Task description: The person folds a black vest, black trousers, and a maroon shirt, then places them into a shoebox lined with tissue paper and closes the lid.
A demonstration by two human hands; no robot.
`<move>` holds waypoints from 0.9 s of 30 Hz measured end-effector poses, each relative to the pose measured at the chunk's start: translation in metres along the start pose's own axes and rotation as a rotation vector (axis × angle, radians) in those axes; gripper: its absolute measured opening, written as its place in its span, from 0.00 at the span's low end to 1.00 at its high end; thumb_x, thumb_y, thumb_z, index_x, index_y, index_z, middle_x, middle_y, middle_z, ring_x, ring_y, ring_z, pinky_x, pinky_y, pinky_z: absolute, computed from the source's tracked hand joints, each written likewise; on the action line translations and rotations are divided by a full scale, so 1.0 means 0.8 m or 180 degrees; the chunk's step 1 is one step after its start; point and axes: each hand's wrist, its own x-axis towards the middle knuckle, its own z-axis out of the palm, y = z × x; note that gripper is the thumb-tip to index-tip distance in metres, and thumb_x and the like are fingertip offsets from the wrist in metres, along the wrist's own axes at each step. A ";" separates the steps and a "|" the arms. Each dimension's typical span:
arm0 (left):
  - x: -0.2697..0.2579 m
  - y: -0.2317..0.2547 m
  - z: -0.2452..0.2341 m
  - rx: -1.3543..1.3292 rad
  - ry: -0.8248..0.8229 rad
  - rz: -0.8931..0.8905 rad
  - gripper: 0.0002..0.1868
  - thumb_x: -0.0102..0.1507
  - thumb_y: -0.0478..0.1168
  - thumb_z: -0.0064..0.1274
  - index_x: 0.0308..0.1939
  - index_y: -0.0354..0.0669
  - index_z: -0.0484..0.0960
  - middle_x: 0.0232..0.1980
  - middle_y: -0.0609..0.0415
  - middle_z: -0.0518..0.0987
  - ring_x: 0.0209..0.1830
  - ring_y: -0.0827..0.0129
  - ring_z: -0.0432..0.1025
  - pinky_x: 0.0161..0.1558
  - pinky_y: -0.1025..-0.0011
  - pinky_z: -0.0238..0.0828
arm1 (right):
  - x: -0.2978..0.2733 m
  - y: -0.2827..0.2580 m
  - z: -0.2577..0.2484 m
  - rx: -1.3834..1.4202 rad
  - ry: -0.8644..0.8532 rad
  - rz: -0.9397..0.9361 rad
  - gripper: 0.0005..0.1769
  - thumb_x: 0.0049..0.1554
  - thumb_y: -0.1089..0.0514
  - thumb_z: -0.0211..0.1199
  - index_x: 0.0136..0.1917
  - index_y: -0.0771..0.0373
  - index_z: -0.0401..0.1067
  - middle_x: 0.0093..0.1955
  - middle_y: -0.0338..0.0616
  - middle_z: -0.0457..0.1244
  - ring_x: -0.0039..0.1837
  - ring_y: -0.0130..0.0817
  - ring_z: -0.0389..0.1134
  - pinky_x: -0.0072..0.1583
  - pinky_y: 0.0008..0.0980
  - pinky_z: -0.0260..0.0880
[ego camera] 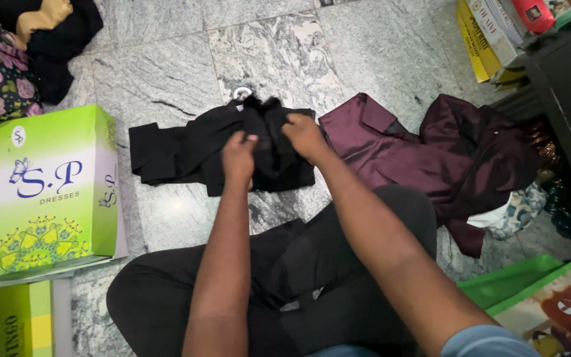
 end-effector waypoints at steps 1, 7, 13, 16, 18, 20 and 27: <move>0.003 -0.004 -0.006 -0.0210 0.0498 -0.0245 0.18 0.64 0.37 0.56 0.57 0.35 0.77 0.52 0.51 0.78 0.49 0.66 0.74 0.45 0.65 0.76 | 0.002 0.008 -0.005 0.0250 0.0239 0.0636 0.07 0.61 0.59 0.61 0.45 0.66 0.71 0.38 0.45 0.66 0.37 0.29 0.68 0.40 0.31 0.68; 0.018 -0.023 -0.032 -0.0856 0.1548 0.0082 0.13 0.64 0.28 0.46 0.51 0.35 0.80 0.49 0.48 0.82 0.45 0.63 0.78 0.39 0.72 0.78 | 0.010 0.014 -0.027 0.0933 0.0709 0.2090 0.08 0.59 0.62 0.54 0.49 0.62 0.73 0.31 0.42 0.65 0.26 0.30 0.65 0.29 0.32 0.64; -0.002 0.016 -0.035 -0.0640 0.0878 -0.0292 0.16 0.65 0.33 0.54 0.57 0.40 0.76 0.45 0.50 0.76 0.38 0.68 0.71 0.31 0.70 0.71 | 0.010 0.017 -0.012 0.0854 0.0257 0.1620 0.10 0.59 0.63 0.59 0.52 0.66 0.77 0.38 0.43 0.68 0.37 0.27 0.65 0.40 0.29 0.66; -0.010 0.030 -0.035 -0.0024 0.0708 0.0086 0.24 0.64 0.33 0.58 0.65 0.43 0.75 0.47 0.48 0.79 0.41 0.64 0.73 0.42 0.67 0.72 | 0.011 0.009 -0.002 0.1115 0.0060 0.1147 0.11 0.58 0.63 0.60 0.54 0.67 0.76 0.43 0.41 0.70 0.44 0.26 0.69 0.48 0.27 0.69; -0.017 0.040 -0.031 0.0351 0.0557 0.0514 0.30 0.63 0.32 0.59 0.70 0.45 0.71 0.51 0.46 0.79 0.47 0.61 0.75 0.50 0.65 0.73 | 0.006 -0.008 -0.005 0.0972 -0.0083 0.0895 0.13 0.58 0.63 0.59 0.56 0.67 0.75 0.46 0.40 0.71 0.48 0.27 0.70 0.51 0.28 0.70; -0.028 0.050 -0.029 0.0536 0.0343 0.0993 0.37 0.62 0.30 0.57 0.74 0.48 0.65 0.59 0.45 0.77 0.54 0.58 0.75 0.56 0.63 0.71 | 0.003 -0.029 -0.011 0.0535 -0.0005 0.0722 0.15 0.57 0.64 0.61 0.58 0.67 0.74 0.48 0.43 0.70 0.51 0.29 0.70 0.54 0.30 0.69; -0.042 0.059 -0.025 0.1332 0.0102 0.0945 0.36 0.62 0.24 0.49 0.71 0.58 0.70 0.57 0.43 0.73 0.57 0.51 0.72 0.59 0.62 0.69 | 0.004 -0.057 -0.023 0.0562 0.0000 0.0779 0.17 0.58 0.65 0.54 0.59 0.65 0.75 0.50 0.48 0.72 0.53 0.37 0.73 0.58 0.33 0.71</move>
